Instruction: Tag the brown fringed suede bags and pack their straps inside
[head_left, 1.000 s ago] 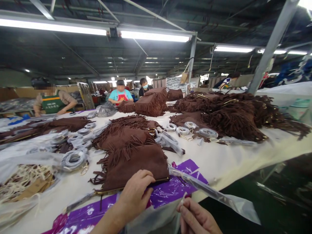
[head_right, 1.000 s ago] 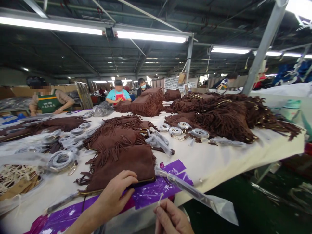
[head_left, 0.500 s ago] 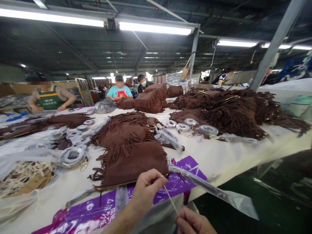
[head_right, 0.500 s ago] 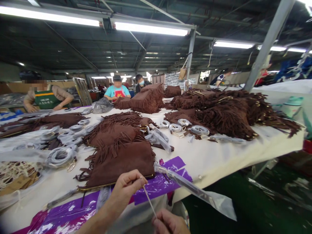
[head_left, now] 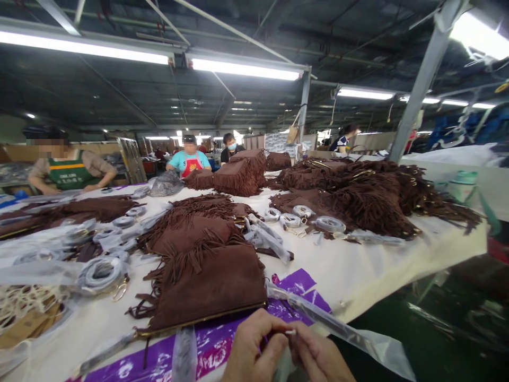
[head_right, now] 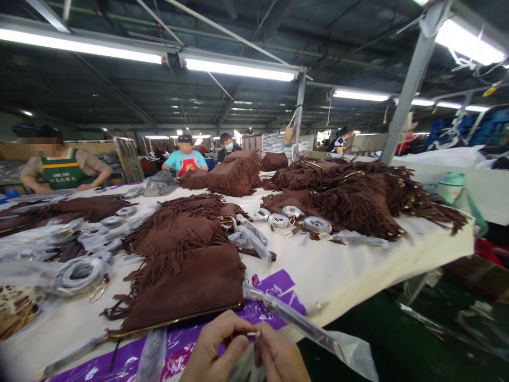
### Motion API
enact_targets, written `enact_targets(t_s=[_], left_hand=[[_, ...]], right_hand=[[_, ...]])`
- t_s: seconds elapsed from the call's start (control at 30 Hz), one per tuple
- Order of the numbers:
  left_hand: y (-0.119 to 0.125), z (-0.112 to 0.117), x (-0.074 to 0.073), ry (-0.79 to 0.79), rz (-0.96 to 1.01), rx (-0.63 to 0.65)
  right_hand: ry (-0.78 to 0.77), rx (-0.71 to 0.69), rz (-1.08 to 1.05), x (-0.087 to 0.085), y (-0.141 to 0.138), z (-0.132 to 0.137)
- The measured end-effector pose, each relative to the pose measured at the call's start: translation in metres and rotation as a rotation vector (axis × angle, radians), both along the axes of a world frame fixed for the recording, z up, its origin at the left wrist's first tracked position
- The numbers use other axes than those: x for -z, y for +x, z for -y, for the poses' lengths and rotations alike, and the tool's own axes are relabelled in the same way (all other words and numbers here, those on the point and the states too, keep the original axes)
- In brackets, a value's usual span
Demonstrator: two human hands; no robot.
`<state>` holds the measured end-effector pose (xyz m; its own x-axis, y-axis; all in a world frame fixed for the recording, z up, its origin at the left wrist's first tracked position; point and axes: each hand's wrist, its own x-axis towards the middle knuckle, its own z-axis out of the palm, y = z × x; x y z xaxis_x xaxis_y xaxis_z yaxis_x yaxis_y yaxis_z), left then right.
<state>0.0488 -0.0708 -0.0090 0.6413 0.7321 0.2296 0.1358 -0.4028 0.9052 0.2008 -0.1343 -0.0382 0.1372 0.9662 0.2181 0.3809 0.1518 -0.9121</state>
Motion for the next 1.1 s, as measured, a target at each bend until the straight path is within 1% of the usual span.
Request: enact_targets(t_s=[0.07, 0.1, 0.17, 0.23, 0.27, 0.33, 0.47, 0.53, 0.6, 0.67, 0.73, 0.77, 0.83, 0.9, 0.93, 1.0, 1.1], left_hand=[[0.002, -0.004, 0.012, -0.226, 0.064, -0.011], [0.004, -0.006, 0.020, -0.346, 0.104, -0.011], [0.007, -0.010, 0.035, -0.568, 0.221, -0.025], [0.011, -0.013, 0.046, -0.766, 0.362, -0.057], [0.012, -0.015, 0.050, -0.847, 0.425, -0.074], [0.012, -0.017, 0.053, -0.967, 0.512, -0.098], [0.004, -0.018, 0.045, -1.094, 0.552, -0.124], [-0.004, -0.018, 0.040, -1.092, 0.554, -0.132], [-0.012, -0.018, 0.035, -1.026, 0.539, -0.148], [-0.020, -0.018, 0.032, -0.932, 0.510, -0.187], [-0.026, -0.018, 0.029, -0.852, 0.459, -0.184], [-0.028, -0.017, 0.028, -0.823, 0.421, -0.163], [-0.030, -0.017, 0.026, -0.771, 0.330, -0.115], [-0.030, -0.016, 0.024, -0.715, 0.268, -0.103], [-0.031, -0.016, 0.024, -0.683, 0.258, -0.110], [-0.031, -0.015, 0.023, -0.636, 0.257, -0.113], [-0.032, -0.016, 0.025, -0.650, 0.279, -0.110]], right_hand=[[0.143, 0.149, 0.270, -0.001, 0.020, -0.014], [0.166, 0.185, 0.382, -0.002, 0.030, -0.022], [0.109, 0.144, 0.570, -0.005, 0.046, -0.036], [0.045, 0.060, 0.718, -0.006, 0.051, -0.046], [0.032, 0.026, 0.771, -0.005, 0.049, -0.049], [0.040, -0.025, 0.817, -0.002, 0.037, -0.049], [0.157, -0.120, 0.796, 0.017, -0.006, -0.039], [0.241, -0.124, 0.804, 0.026, -0.027, -0.033], [0.312, -0.147, 0.759, 0.029, -0.042, -0.029], [0.360, -0.239, 0.637, 0.025, -0.048, -0.027], [0.385, -0.322, 0.491, 0.017, -0.045, -0.028], [0.394, -0.309, 0.436, 0.013, -0.042, -0.030], [0.401, -0.180, 0.391, 0.009, -0.035, -0.036], [0.401, -0.038, 0.419, 0.007, -0.032, -0.043], [0.390, 0.004, 0.439, 0.006, -0.032, -0.047], [0.364, 0.020, 0.475, 0.006, -0.035, -0.051], [0.353, 0.029, 0.576, 0.008, -0.040, -0.051]])
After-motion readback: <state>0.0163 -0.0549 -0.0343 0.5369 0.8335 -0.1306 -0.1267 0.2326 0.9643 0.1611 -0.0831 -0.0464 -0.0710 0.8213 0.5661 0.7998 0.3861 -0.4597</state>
